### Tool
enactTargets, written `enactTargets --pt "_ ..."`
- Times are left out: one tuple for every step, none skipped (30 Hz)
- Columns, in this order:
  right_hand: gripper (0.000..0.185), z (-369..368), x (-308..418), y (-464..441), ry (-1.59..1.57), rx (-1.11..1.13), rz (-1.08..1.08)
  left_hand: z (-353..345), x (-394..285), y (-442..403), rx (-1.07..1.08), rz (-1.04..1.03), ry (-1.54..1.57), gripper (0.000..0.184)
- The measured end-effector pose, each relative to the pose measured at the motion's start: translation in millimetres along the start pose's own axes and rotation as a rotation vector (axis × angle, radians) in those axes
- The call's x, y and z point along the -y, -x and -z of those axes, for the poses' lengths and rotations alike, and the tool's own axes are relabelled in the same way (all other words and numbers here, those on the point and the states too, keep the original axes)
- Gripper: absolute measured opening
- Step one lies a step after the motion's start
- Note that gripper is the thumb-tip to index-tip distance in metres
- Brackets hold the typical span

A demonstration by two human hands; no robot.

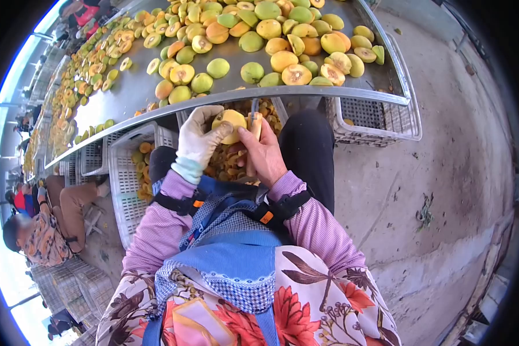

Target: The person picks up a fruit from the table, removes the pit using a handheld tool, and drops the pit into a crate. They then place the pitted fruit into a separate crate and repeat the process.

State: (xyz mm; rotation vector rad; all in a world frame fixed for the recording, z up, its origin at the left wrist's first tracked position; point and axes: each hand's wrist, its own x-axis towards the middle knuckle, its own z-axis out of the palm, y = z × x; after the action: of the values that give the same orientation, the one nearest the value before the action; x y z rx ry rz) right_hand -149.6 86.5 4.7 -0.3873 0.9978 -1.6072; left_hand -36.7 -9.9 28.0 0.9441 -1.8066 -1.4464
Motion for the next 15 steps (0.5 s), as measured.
enactTargets --pt "0.034 0 -6 -1 -0.036 -0.009 -0.014 -6 0 8 -0.085 0.005 0.04 0.032" --pt "0.033 0 -12 -1 -0.047 -0.012 -0.027 -8 12 10 -0.122 -0.081 -0.07 0.028" --pt "0.032 1 -18 -1 -0.057 -0.015 -0.037 -8 16 13 -0.155 -0.127 -0.177 0.027" --pt "0.032 1 -20 -1 -0.067 -0.02 -0.049 -9 12 18 -0.167 -0.203 -0.289 0.028" --pt "0.031 2 -22 -1 -0.054 -0.025 -0.044 -9 8 22 -0.18 -0.277 -0.401 0.03" --pt "0.03 2 -23 -2 -0.043 -0.032 -0.038 -10 16 21 -0.187 -0.242 -0.315 0.027" --pt "0.03 1 -25 -1 -0.034 -0.04 -0.034 -11 25 20 -0.192 -0.204 -0.23 0.025" --pt "0.03 1 -27 1 -0.039 -0.051 -0.026 -13 32 20 -0.2 -0.165 -0.145 0.022" --pt "0.03 -2 -28 2 -0.045 -0.062 -0.013 -15 38 20 -0.216 -0.164 -0.14 0.02" --pt "0.029 -3 -28 1 -0.053 -0.073 0.002 -17 38 21 -0.23 -0.164 -0.137 0.018" --pt "0.03 -4 -30 0 -0.065 -0.09 0.006 -19 39 23 -0.243 -0.16 -0.134 0.016" --pt "0.03 -5 -31 -2 -0.077 -0.108 0.009 -21 43 20 -0.273 -0.132 -0.09 0.016" --pt "0.03 -5 -30 -4 -0.088 -0.127 0.014 -21 36 24 -0.256 -0.264 -0.211 0.017" --pt "0.029 -8 -28 -7 -0.175 -0.154 0.018 -19 22 29 -0.236 -0.402 -0.33 0.019" --pt "0.028 -11 -27 -10 -0.261 -0.181 0.023 -18 14 33 -0.216 -0.541 -0.447 0.02"
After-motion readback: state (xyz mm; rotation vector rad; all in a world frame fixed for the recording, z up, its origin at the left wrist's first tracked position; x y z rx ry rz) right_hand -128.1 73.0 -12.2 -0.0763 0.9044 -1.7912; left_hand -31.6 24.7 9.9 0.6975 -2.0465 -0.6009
